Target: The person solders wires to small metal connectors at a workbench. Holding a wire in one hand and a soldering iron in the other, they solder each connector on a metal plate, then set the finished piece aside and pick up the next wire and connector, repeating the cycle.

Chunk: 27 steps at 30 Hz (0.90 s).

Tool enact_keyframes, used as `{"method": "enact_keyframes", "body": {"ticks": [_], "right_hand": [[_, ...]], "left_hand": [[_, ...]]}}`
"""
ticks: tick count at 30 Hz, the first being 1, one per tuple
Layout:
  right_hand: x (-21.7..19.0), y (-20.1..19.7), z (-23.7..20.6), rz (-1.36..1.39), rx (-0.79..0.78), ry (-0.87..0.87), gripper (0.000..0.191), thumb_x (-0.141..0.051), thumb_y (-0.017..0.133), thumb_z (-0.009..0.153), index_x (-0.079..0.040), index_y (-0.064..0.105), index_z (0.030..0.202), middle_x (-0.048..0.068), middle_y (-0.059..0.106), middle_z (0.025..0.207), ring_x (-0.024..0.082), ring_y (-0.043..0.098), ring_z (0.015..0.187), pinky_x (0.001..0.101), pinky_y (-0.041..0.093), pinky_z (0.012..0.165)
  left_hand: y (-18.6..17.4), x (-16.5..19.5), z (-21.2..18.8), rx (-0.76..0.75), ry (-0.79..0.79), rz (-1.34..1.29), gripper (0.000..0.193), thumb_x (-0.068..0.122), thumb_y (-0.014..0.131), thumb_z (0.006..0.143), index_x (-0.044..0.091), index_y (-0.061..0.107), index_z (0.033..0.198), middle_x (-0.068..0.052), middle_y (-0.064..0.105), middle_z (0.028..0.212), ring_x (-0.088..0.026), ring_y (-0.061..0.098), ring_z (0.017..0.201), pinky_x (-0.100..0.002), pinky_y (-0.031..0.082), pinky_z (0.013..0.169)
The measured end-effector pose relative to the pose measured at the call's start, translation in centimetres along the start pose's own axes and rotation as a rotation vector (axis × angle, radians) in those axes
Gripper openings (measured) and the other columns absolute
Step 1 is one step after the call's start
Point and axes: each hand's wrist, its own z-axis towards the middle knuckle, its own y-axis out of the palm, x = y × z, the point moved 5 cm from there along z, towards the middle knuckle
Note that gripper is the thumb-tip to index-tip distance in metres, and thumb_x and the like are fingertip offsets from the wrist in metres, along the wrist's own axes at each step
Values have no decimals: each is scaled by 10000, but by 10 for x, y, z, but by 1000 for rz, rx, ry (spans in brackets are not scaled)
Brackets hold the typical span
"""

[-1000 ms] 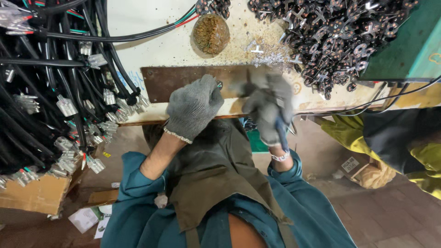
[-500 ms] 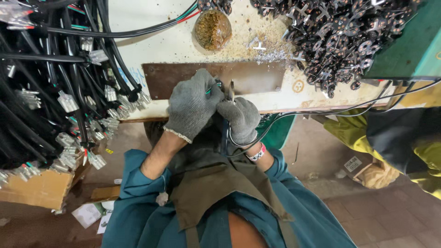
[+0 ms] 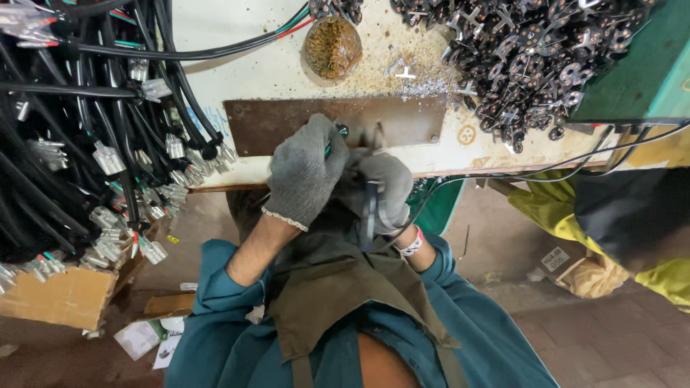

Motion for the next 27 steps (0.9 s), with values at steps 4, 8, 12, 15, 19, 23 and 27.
{"method": "enact_keyframes", "body": {"ticks": [4, 8, 12, 15, 19, 23, 27], "right_hand": [[-4, -15, 9, 391, 116, 287, 171, -104, 806, 799, -132, 644, 848, 17, 694, 829, 223, 668, 727, 347, 526, 634], [-31, -31, 27, -69, 71, -16, 196, -87, 865, 726, -98, 699, 829, 23, 708, 838, 236, 657, 770, 356, 488, 742], [-28, -27, 28, 96, 11, 107, 159, -52, 861, 775, -95, 733, 859, 21, 738, 873, 173, 694, 802, 300, 524, 758], [-18, -21, 20, 358, 46, 171, 277, 20, 829, 837, -93, 636, 1000, 30, 711, 970, 151, 698, 878, 306, 567, 807], [-5, -16, 10, 640, 132, 159, 536, 133, 786, 887, -87, 440, 1232, 67, 614, 1092, 181, 647, 986, 359, 600, 881], [0, -12, 8, 615, 179, 136, 581, 174, 784, 866, -79, 425, 1246, 76, 646, 1080, 178, 678, 950, 334, 594, 869], [-9, -14, 8, 448, 194, 9, 535, 102, 806, 874, -76, 440, 1222, 78, 642, 1056, 197, 650, 914, 363, 545, 887]], "left_hand": [[-7, 4, -1, -21, -53, -119, 158, 160, 720, 985, 87, 587, 939, -129, 651, 780, -363, 676, 725, -490, 499, 620], [-24, -2, -10, -140, -75, -381, 284, 147, 698, 940, 13, 589, 1165, -163, 680, 890, -381, 687, 808, -453, 525, 665], [-33, -2, -16, -241, 133, -344, 216, 30, 628, 964, 29, 678, 1174, -202, 691, 1054, -398, 682, 970, -438, 538, 793], [-28, -6, -16, -190, 71, -403, 126, 43, 640, 985, 8, 663, 1103, -196, 682, 1019, -368, 685, 953, -417, 542, 814], [-19, -12, -21, -131, -176, -518, 110, 66, 636, 1021, -2, 673, 1099, -196, 684, 998, -379, 684, 906, -415, 548, 792], [-14, -14, -27, -158, -297, -584, 120, 88, 638, 1011, 0, 685, 1078, -183, 704, 960, -354, 716, 847, -406, 558, 756], [-20, -5, -21, -75, -5, -443, 127, 92, 665, 997, 14, 684, 1096, -198, 718, 1068, -377, 717, 991, -401, 562, 818]]}}
